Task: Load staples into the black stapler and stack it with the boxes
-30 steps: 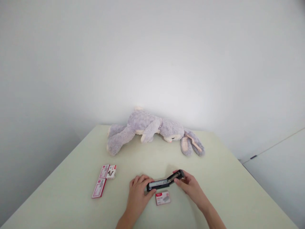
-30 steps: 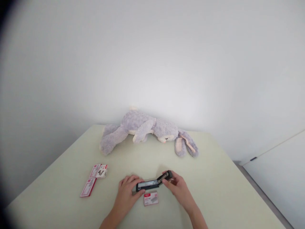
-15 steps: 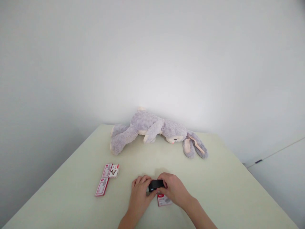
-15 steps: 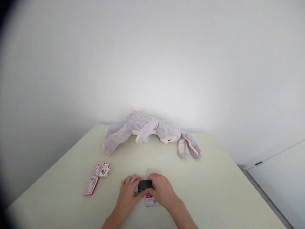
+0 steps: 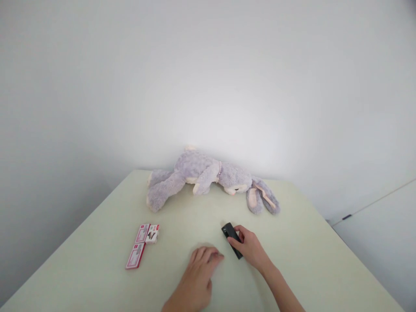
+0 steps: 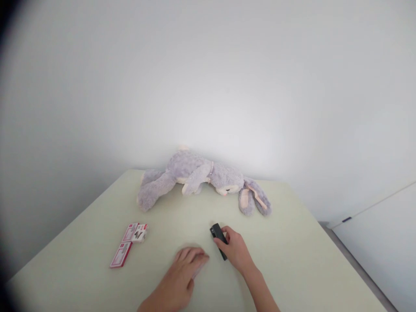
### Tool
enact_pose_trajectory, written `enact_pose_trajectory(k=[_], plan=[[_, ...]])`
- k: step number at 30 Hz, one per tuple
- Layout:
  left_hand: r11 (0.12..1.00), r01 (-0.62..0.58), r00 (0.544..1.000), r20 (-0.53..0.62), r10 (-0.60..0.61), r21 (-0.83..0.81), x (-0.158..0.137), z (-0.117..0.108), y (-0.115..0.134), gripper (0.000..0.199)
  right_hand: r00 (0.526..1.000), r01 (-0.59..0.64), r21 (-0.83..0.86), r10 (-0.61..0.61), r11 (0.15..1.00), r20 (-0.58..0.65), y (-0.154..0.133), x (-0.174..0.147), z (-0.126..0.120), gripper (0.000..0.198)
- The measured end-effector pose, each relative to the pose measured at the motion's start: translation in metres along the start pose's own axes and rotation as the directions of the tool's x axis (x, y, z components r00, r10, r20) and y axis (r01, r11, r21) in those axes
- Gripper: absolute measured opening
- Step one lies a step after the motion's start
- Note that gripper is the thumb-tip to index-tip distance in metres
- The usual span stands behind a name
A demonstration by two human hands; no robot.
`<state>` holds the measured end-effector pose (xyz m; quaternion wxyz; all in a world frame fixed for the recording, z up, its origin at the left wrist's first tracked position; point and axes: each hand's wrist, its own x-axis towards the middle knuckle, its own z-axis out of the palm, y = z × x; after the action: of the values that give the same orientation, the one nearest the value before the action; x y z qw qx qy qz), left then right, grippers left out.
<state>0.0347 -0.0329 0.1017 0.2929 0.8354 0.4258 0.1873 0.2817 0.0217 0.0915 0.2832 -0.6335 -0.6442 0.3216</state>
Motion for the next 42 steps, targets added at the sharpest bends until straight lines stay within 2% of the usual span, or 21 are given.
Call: enact_pose_trajectory(k=[2,5,10,13,15,16,17,18,20,21,22,23,24,26,27,29,31,34,36,39,42], plan=[[0.995,0.097,0.994,-0.051,-0.096,0.016,-0.005,-0.008,-0.019,0.092,1.000,-0.029,0.083,0.030,0.996,-0.009,0.006,-0.012,0.005,0.040],[0.990,0.138,0.988,-0.071,-0.139,-0.015,-0.007,-0.011,-0.038,0.095,0.998,-0.068,0.225,0.068,0.972,0.006,0.004,-0.033,0.027,0.053],[0.990,0.138,0.986,-0.093,-0.141,-0.033,0.002,0.008,-0.030,0.097,0.992,-0.124,0.412,0.119,0.903,0.038,-0.011,-0.049,0.072,0.069],[0.990,0.129,0.984,-0.116,-0.134,-0.048,-0.002,0.014,-0.029,0.096,0.991,-0.122,0.461,0.136,0.879,0.003,-0.014,-0.050,0.081,0.069],[0.986,0.165,0.959,-0.230,-0.165,-0.022,-0.015,0.010,-0.039,0.080,0.990,-0.116,0.480,0.142,0.870,-0.019,-0.014,-0.051,0.082,0.066],[0.974,0.225,0.918,-0.337,-0.209,0.008,-0.024,0.004,-0.048,0.065,0.989,-0.114,0.487,0.145,0.866,-0.027,-0.014,-0.051,0.081,0.064],[0.950,0.310,0.848,-0.461,-0.261,0.033,-0.035,-0.003,-0.058,0.051,0.988,-0.114,0.492,0.148,0.863,-0.031,-0.015,-0.052,0.081,0.063],[0.898,0.438,0.731,-0.601,-0.324,0.049,-0.046,-0.012,-0.070,0.041,0.988,-0.115,0.498,0.151,0.860,-0.032,-0.015,-0.053,0.080,0.062],[0.762,0.648,0.499,-0.758,-0.420,0.004,-0.072,-0.032,-0.095,0.050,0.988,-0.118,0.506,0.154,0.855,-0.029,-0.015,-0.053,0.079,0.061],[0.645,0.764,0.376,-0.800,-0.468,-0.018,-0.084,-0.041,-0.106,0.057,0.988,-0.120,0.509,0.154,0.853,-0.024,-0.015,-0.053,0.079,0.061],[0.583,0.813,0.351,-0.791,-0.501,-0.008,-0.094,-0.049,-0.116,0.062,0.988,-0.122,0.511,0.154,0.851,-0.021,-0.015,-0.053,0.079,0.062],[0.561,0.828,0.378,-0.761,-0.527,0.023,-0.104,-0.056,-0.125,0.063,0.988,-0.124,0.513,0.154,0.849,-0.016,-0.015,-0.053,0.079,0.062],[0.566,0.821,0.439,-0.716,-0.543,0.074,-0.111,-0.060,-0.130,0.062,0.988,-0.125,0.514,0.154,0.848,-0.013,-0.015,-0.053,0.079,0.063],[0.651,0.738,0.609,-0.588,-0.532,0.176,-0.119,-0.060,-0.135,0.057,0.988,-0.126,0.516,0.154,0.847,-0.011,-0.014,-0.052,0.079,0.064],[0.692,0.692,0.675,-0.525,-0.518,0.207,-0.120,-0.058,-0.134,0.055,0.988,-0.125,0.517,0.153,0.847,-0.011,-0.014,-0.051,0.079,0.064],[0.773,0.596,0.778,-0.395,-0.489,0.217,-0.119,-0.049,-0.126,0.059,0.989,-0.123,0.517,0.150,0.847,-0.012,-0.013,-0.051,0.080,0.063],[0.848,0.504,0.848,-0.279,-0.451,0.163,-0.113,-0.041,-0.114,0.066,0.989,-0.120,0.518,0.148,0.847,-0.012,-0.012,-0.051,0.081,0.061],[0.916,0.396,0.907,-0.179,-0.381,0.059,-0.093,-0.033,-0.090,0.060,0.990,-0.114,0.519,0.143,0.847,-0.017,-0.011,-0.051,0.081,0.061],[0.937,0.349,0.923,-0.180,-0.340,0.021,-0.073,-0.031,-0.072,0.053,0.990,-0.110,0.519,0.139,0.848,-0.017,-0.011,-0.051,0.081,0.061],[0.972,0.234,0.955,-0.190,-0.228,0.009,-0.036,-0.029,-0.043,0.053,0.991,-0.106,0.518,0.131,0.849,-0.012,-0.011,-0.051,0.080,0.061],[0.992,0.126,0.981,-0.146,-0.125,0.000,-0.003,-0.023,-0.023,0.052,0.992,-0.107,0.519,0.126,0.848,-0.002,-0.012,-0.050,0.079,0.063]])
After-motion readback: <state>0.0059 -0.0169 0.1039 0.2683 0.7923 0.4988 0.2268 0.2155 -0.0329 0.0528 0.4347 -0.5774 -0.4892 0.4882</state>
